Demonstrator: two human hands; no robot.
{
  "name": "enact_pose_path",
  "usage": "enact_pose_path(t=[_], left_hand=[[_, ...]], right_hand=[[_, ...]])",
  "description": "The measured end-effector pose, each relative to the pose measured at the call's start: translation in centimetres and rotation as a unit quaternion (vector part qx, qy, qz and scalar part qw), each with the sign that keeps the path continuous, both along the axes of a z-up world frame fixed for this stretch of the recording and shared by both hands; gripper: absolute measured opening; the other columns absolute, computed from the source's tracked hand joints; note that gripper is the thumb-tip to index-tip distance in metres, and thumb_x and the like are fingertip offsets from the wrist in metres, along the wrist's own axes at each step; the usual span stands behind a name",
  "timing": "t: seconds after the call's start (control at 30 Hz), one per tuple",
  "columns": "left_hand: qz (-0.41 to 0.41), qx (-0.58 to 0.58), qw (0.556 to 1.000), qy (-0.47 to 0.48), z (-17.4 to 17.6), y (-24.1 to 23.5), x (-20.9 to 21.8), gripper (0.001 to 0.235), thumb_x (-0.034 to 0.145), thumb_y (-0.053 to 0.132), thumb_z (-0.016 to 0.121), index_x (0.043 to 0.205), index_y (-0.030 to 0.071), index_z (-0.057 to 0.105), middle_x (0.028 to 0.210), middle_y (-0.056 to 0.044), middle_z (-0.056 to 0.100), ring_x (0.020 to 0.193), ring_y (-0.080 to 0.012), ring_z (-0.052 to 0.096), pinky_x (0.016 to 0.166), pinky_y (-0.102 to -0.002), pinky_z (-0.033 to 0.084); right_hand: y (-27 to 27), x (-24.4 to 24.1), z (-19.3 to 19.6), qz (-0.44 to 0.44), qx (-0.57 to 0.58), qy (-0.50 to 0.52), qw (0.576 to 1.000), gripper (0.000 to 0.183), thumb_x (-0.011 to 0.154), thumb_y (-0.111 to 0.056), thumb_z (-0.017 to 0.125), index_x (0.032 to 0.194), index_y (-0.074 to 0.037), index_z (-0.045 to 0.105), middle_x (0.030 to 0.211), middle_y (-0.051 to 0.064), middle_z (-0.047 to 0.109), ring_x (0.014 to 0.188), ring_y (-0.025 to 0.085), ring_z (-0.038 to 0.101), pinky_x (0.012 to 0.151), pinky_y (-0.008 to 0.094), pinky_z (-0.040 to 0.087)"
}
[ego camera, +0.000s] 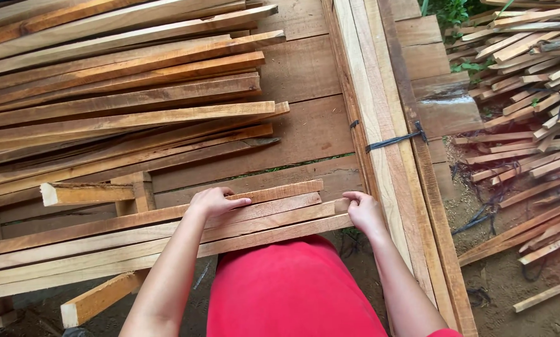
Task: The person aligns several thin wooden planks on a wooden workbench, stacking them into a neat pile. They then use a black plastic zip tie to secure the bundle of planks together, tightening the tie by hand.
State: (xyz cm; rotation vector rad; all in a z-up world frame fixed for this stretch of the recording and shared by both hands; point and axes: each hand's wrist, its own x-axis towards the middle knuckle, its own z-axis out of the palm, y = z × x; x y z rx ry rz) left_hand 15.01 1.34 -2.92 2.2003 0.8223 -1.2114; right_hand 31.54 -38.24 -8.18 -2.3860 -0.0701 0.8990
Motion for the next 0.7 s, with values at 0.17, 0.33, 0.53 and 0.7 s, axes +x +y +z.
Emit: enact_pose_path(t=[0.17, 0.33, 0.53, 0.7], left_hand=[[0.004, -0.002, 1.0, 0.003, -0.4, 0.3, -0.1, 0.09, 0.067, 0.094, 0.053, 0.129, 0.032, 0.071, 0.133, 0.0, 0.072, 0.134, -0.0264, 0.06, 0.109, -0.043, 0.047], [0.004, -0.003, 1.0, 0.008, 0.1, 0.1, 0.5, 0.088, 0.067, 0.093, 0.054, 0.129, 0.033, 0.071, 0.133, 0.002, 0.072, 0.134, -0.0251, 0.06, 0.109, -0.042, 0.047], [0.006, -0.005, 1.0, 0.011, 0.4, 0.2, 0.2, 0.088, 0.068, 0.093, 0.054, 0.13, 0.032, 0.07, 0.134, 0.003, 0.071, 0.135, -0.0246, 0.059, 0.11, -0.042, 0.047], [0.01, -0.004, 1.0, 0.014, 0.3, 0.1, 0.1, 0.086, 0.067, 0.092, 0.056, 0.128, 0.034, 0.071, 0.133, 0.008, 0.072, 0.134, -0.0223, 0.06, 0.109, -0.041, 0.048]], right_hand=[[2.6, 0.7, 2.3, 0.072, 0.008, 0.028, 0.997, 0.045, 0.086, -0.004, 0.047, 0.112, -0.017, 0.081, 0.107, 0.012, 0.08, 0.115, 0.038, 0.068, 0.101, 0.05, 0.051], [2.7, 1.5, 0.5, 0.133, -0.01, 0.021, 0.991, 0.046, 0.085, -0.004, 0.048, 0.119, -0.015, 0.078, 0.107, 0.012, 0.08, 0.113, 0.037, 0.069, 0.101, 0.05, 0.051], [4.2, 0.0, -0.1, 0.122, 0.018, 0.052, 0.991, 0.047, 0.086, -0.005, 0.049, 0.126, -0.012, 0.073, 0.112, 0.013, 0.079, 0.117, 0.034, 0.068, 0.103, 0.049, 0.049], [4.2, 0.1, 0.7, 0.071, 0.079, 0.089, 0.99, 0.052, 0.083, 0.0, 0.046, 0.127, -0.009, 0.072, 0.113, 0.014, 0.078, 0.118, 0.029, 0.069, 0.105, 0.04, 0.048]])
